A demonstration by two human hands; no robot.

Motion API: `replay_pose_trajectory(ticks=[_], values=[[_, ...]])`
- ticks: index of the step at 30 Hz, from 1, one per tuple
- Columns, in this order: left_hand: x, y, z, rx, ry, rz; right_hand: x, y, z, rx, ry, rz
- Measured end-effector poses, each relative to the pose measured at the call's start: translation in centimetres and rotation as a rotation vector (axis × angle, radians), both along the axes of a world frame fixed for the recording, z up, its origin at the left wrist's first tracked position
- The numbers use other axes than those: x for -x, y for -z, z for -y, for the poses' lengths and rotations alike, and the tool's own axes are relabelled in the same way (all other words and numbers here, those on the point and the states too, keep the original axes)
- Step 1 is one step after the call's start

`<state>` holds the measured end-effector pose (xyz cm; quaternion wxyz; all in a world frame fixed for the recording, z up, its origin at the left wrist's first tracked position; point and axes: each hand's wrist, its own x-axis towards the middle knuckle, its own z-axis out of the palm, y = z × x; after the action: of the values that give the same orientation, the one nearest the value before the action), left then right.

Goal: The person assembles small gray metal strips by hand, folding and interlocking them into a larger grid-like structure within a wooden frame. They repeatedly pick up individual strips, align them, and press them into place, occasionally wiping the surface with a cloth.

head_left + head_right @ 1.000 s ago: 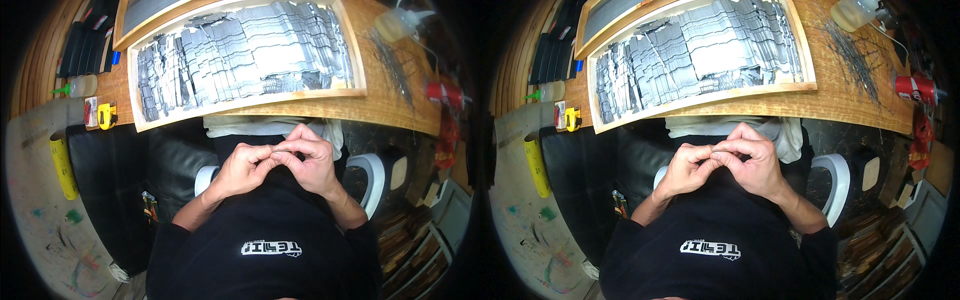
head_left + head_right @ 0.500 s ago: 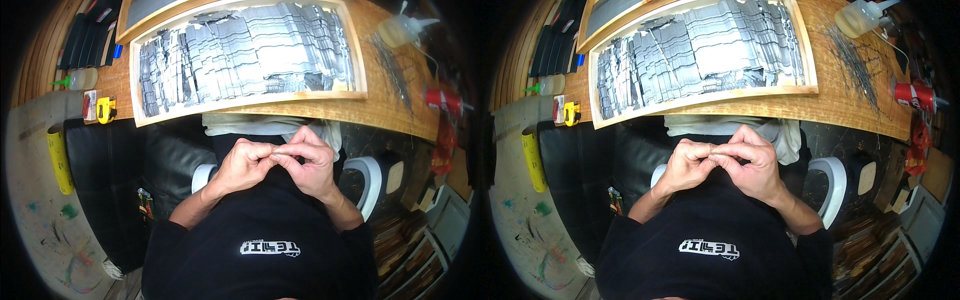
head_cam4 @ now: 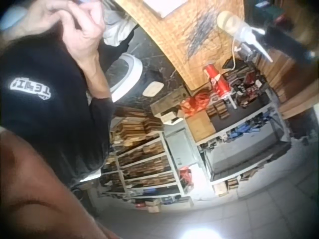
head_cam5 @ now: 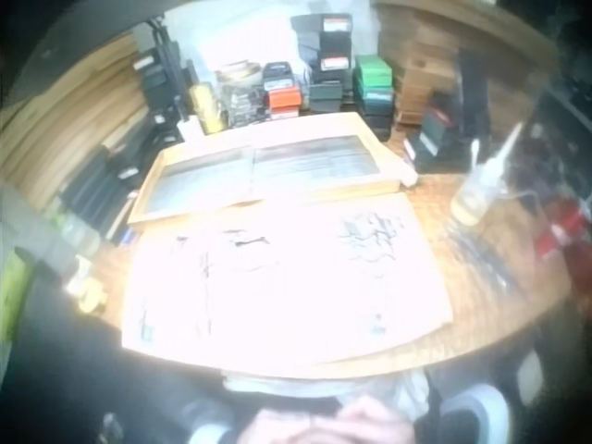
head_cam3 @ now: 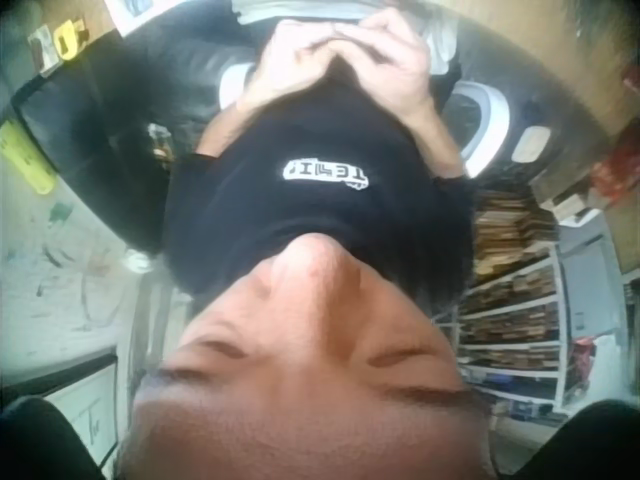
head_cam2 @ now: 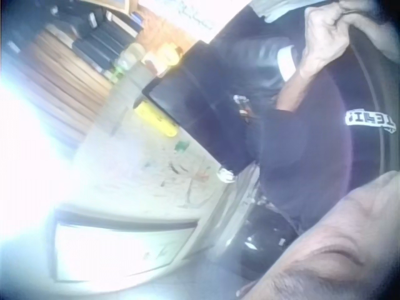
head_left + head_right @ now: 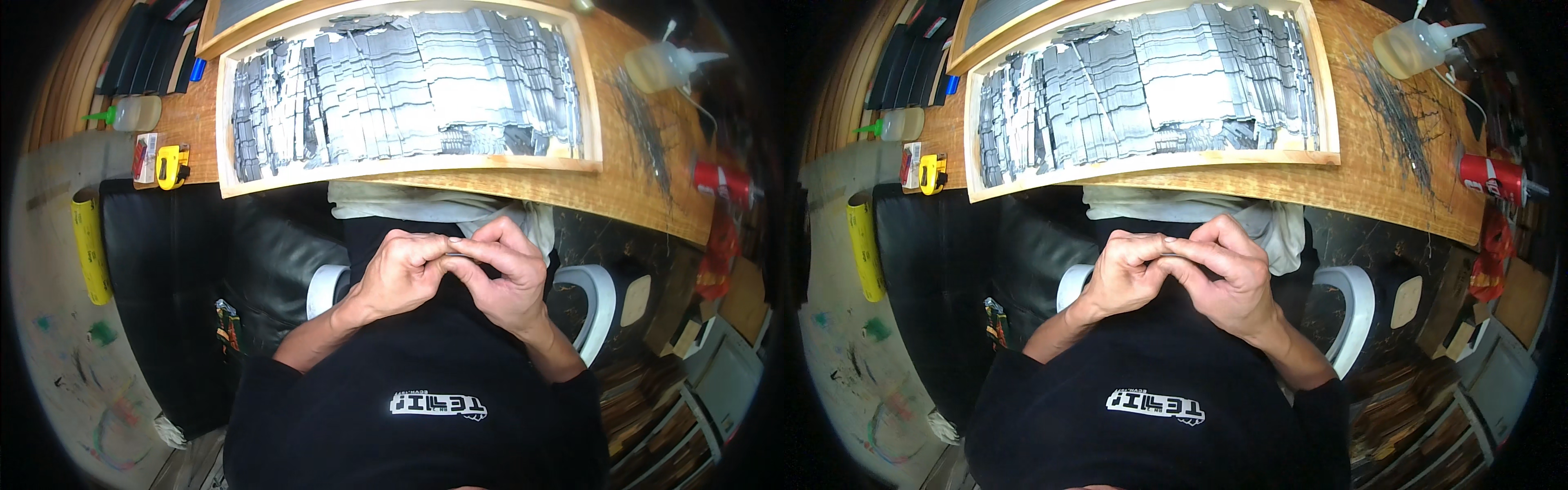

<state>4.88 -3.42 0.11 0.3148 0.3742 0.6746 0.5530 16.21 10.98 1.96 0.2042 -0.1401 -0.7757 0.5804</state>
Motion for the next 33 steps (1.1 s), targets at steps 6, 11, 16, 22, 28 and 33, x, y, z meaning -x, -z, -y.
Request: replay_pose_trajectory(ticks=[6,11,16,22,28,33], values=[[-0.2,0.0,-0.1,-0.004,-0.030,-0.001,0.1,0.3,-0.1,0.010,-0.022,0.001],[-0.2,0.2,0.2,0.007,0.000,0.048,-0.1,0.3,0.2,-0.002,-0.003,0.004],[-0.1,0.4,0.3,0.017,0.005,0.019,-0.2,0.5,0.1,-0.001,-0.014,0.007],[0.1,0.3,0.5,0.035,0.028,0.020,-0.1,0.5,-0.2,0.048,-0.026,0.004],[0.2,-0.2,0.4,0.026,0.023,0.050,0.0,0.4,-0.5,0.058,-0.042,-0.002],[0.4,-0.6,0.4,0.025,0.042,0.059,0.0,0.3,-0.6,0.057,-0.045,-0.001]])
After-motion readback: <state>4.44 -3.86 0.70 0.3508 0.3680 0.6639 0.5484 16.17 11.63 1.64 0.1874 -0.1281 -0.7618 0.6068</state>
